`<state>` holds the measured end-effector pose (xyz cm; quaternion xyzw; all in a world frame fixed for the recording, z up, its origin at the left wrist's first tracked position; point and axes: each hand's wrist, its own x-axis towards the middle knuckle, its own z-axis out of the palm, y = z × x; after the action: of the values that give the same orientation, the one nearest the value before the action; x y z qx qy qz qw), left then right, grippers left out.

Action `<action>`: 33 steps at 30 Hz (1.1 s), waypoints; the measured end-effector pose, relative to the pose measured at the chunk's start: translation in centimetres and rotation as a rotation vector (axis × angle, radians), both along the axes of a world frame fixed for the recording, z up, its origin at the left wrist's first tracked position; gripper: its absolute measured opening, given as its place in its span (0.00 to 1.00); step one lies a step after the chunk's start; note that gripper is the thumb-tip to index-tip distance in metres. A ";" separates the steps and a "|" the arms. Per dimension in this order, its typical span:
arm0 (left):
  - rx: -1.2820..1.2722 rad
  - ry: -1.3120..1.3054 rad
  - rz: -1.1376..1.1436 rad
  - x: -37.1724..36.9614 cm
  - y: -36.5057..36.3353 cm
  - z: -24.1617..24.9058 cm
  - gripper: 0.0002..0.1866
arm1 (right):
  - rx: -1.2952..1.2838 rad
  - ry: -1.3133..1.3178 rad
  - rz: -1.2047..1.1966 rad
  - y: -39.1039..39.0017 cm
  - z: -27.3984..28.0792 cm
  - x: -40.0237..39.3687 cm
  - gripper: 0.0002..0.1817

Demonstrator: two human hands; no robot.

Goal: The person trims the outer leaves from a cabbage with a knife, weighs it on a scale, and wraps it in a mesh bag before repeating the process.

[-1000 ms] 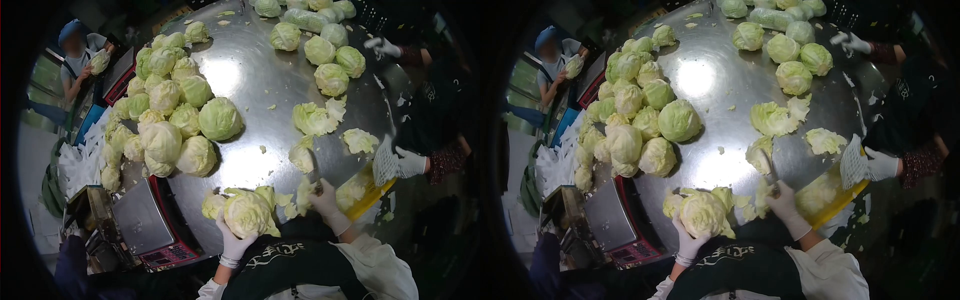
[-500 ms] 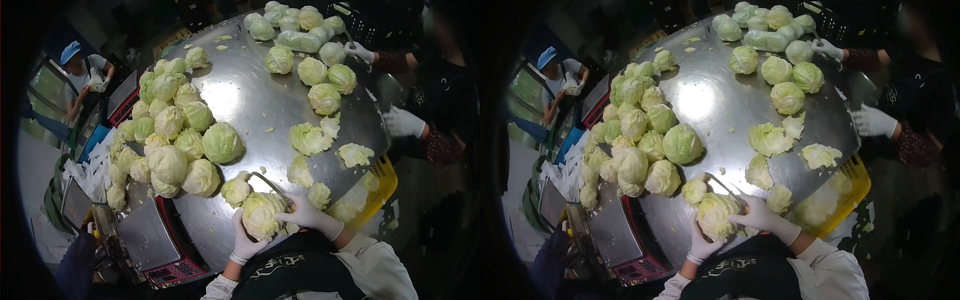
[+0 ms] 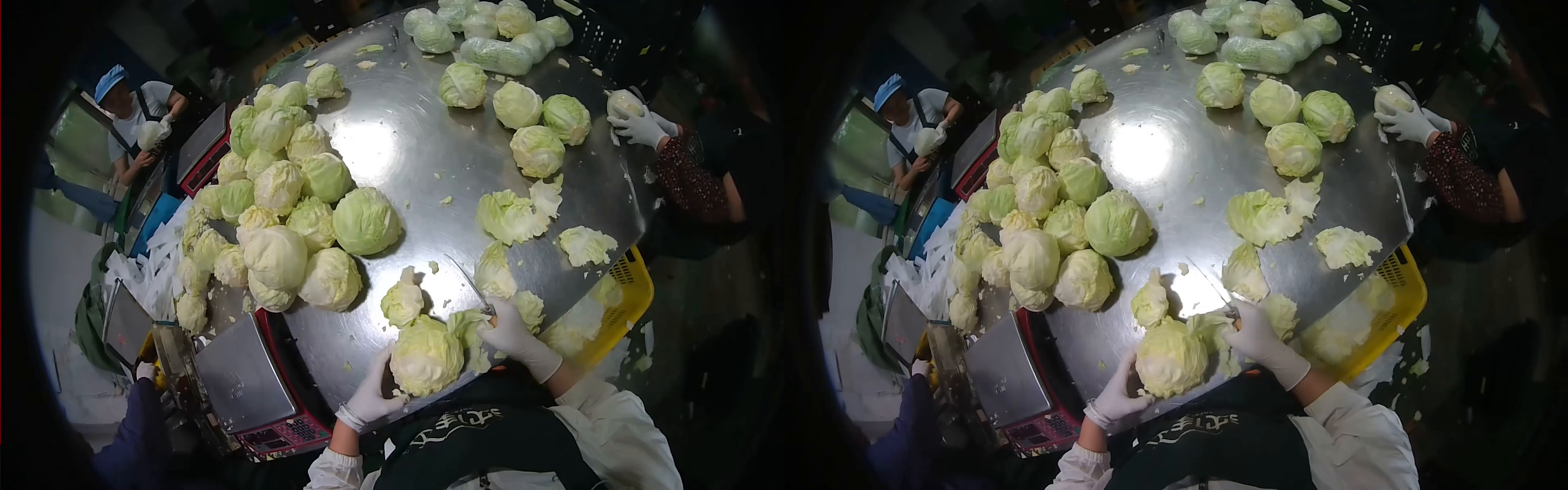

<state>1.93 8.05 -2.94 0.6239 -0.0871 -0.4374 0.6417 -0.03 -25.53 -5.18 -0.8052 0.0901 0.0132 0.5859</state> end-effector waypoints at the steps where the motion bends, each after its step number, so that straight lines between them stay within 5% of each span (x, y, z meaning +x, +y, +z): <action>1: -0.005 0.259 0.049 -0.2 -1.8 5.5 0.67 | 0.008 0.001 -0.002 0.8 1.6 -0.3 0.14; 3: -0.074 0.148 0.162 -1.8 -2.3 3.0 0.67 | 0.050 0.151 0.055 2.5 3.8 -1.1 0.15; 4: -0.145 0.039 0.275 -2.5 -3.1 2.2 0.66 | 0.026 0.079 0.093 3.1 3.7 -1.7 0.14; 6: -0.060 0.075 0.451 -3.4 -4.1 1.4 0.64 | 0.369 -0.179 -0.026 4.3 -0.6 -2.2 0.13; 8: -0.006 0.026 0.414 -3.6 -4.1 1.4 0.61 | 0.234 0.037 -0.043 0.9 2.7 -1.8 0.11; 13: 0.039 -0.205 0.446 -3.2 -4.5 2.0 0.58 | 0.054 -0.012 -0.528 -7.0 3.8 -1.9 0.11; 15: 0.116 -0.355 0.448 -3.0 -5.0 2.4 0.58 | -0.466 0.199 -0.357 -11.3 6.6 -2.8 0.18; 16: 0.282 -0.649 0.391 -2.4 -5.6 3.5 0.58 | -0.467 0.200 -0.354 -10.7 8.1 -3.0 0.18; 17: 0.448 -0.940 0.320 -1.9 -6.2 4.1 0.58 | -0.518 0.023 -0.324 -9.3 9.5 -3.0 0.21; 18: 0.447 -0.938 0.315 -1.9 -7.0 4.1 0.58 | -0.567 -0.152 -0.297 -7.8 10.2 -3.1 0.24; 20: 0.638 -1.052 0.313 -1.9 -9.1 3.8 0.58 | -0.219 -0.040 -0.121 -4.7 8.9 -4.2 0.31; 24: 0.667 -1.098 0.242 -1.3 -11.0 5.5 0.56 | -0.152 -0.179 0.164 1.6 8.2 -3.7 0.33; 33: 0.672 -1.238 0.215 -1.4 -11.5 4.7 0.58 | -0.324 -0.400 0.253 1.9 6.0 -2.7 0.19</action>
<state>0.56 -3.42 1.72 0.9269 -0.2342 0.0600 0.2871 -2.75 -23.63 0.79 -0.8798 -0.1275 -0.0878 0.4494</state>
